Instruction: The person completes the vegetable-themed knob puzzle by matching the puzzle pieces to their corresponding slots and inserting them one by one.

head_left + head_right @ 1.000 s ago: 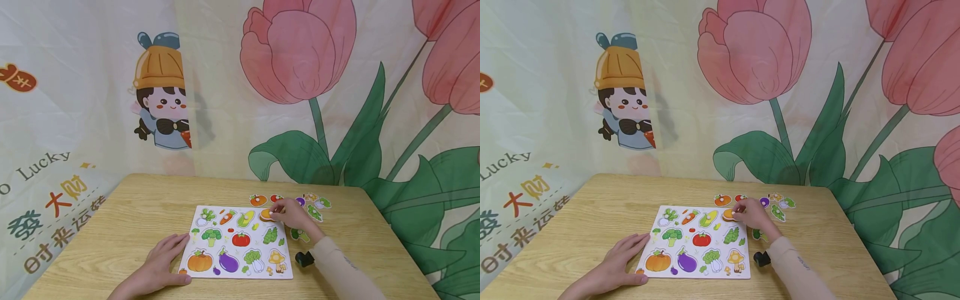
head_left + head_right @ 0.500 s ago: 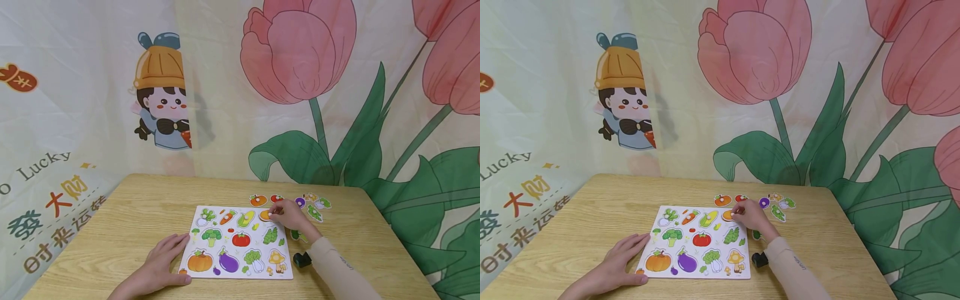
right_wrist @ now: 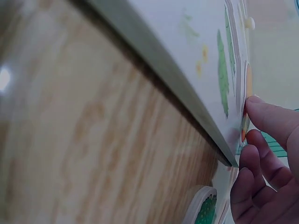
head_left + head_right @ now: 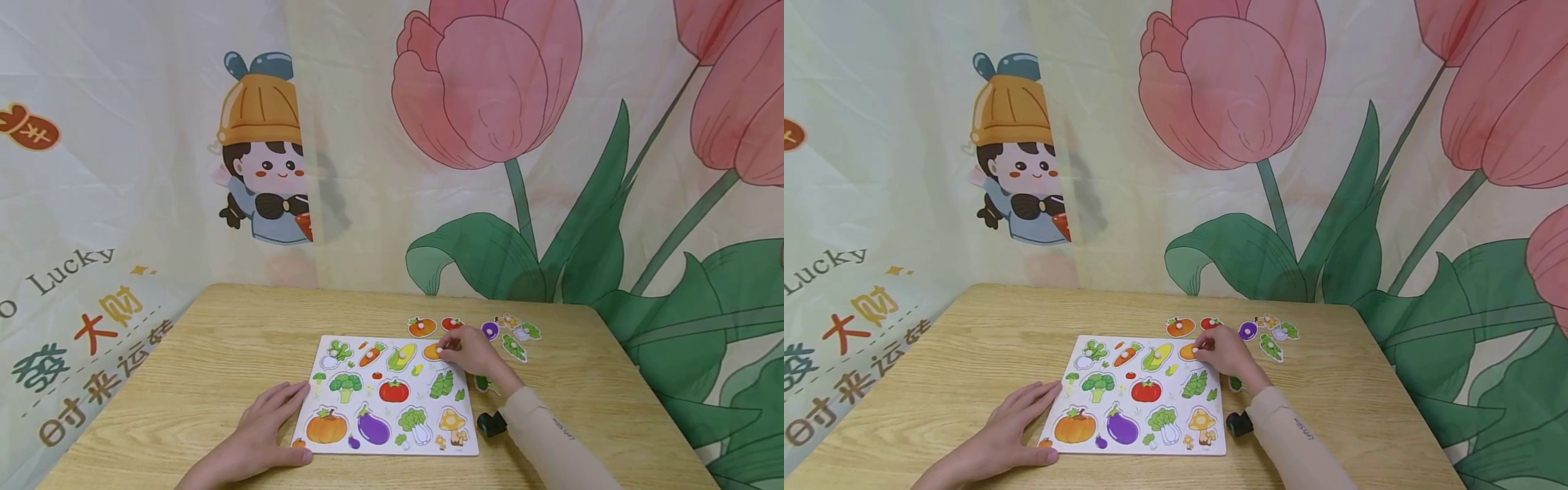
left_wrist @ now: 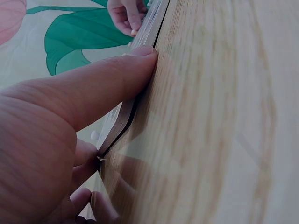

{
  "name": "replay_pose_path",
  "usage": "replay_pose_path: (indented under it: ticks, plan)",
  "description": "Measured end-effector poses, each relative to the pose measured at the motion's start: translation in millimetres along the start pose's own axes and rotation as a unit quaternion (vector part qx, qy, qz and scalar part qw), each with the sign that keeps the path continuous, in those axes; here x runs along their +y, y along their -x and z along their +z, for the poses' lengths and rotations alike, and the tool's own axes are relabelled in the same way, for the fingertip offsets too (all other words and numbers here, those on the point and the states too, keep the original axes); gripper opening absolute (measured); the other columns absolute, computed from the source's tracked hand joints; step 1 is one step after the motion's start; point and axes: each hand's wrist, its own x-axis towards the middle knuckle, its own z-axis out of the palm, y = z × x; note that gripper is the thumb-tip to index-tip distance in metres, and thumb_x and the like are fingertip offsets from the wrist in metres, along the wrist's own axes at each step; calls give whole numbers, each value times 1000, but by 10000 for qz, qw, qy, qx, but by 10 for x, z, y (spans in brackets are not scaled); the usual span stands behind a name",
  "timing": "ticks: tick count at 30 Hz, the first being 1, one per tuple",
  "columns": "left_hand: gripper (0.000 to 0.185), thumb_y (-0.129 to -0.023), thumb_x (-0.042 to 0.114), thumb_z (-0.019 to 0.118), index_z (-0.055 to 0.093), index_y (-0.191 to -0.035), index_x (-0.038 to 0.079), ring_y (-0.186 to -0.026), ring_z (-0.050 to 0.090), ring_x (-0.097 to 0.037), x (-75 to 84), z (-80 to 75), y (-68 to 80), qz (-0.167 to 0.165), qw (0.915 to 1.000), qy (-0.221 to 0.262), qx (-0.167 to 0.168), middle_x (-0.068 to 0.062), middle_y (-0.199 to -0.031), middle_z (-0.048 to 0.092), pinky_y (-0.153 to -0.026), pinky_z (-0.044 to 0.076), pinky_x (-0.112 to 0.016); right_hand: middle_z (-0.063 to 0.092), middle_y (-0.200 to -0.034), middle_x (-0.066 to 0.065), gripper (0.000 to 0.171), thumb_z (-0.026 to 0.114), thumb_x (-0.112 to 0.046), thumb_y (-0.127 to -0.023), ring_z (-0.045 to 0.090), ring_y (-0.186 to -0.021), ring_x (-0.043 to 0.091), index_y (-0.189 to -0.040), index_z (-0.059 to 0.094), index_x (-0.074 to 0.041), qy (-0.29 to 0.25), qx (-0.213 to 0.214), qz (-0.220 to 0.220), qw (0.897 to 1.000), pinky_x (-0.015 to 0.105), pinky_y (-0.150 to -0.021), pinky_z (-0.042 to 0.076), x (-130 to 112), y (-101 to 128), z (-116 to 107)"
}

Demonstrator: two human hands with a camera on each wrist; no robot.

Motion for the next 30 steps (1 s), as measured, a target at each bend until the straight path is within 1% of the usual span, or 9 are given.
replay_pose_path:
  ticks: [9,15,22,30]
  plan:
    - [112,-77,56,90,40,-164,8,-154,19,-51,-6,-5,-8,2,10000,57,-54,-20,-167,38,-112,16,-83,63,-86,-4,5,80,-15,-96,57,-86,16,-101,80,-16,-47,-49,80,9999,30,-76,50,-6,12,12]
    - [113,-77,59,89,40,-164,6,-155,17,-51,-12,-5,-8,10,9999,143,-56,-19,-168,37,-112,14,-83,64,-88,-3,4,80,-16,-97,57,-88,16,-101,80,-17,-171,-39,241,9996,30,-77,50,-11,20,26]
    - [112,-77,60,88,41,-163,6,-153,21,-51,-29,-2,0,113,9999,-32,35,-18,-167,39,-111,18,-83,64,-89,-2,4,80,-16,-97,57,-88,17,-101,79,-18,-251,-37,368,9990,30,-77,50,-12,27,56]
    - [112,-78,60,88,41,-164,6,-154,21,-51,-38,4,-6,93,9999,-52,14,-18,-167,39,-112,18,-82,64,-89,-2,5,79,-16,-97,58,-89,17,-102,79,-18,-199,0,466,9987,28,-76,51,-22,30,62]
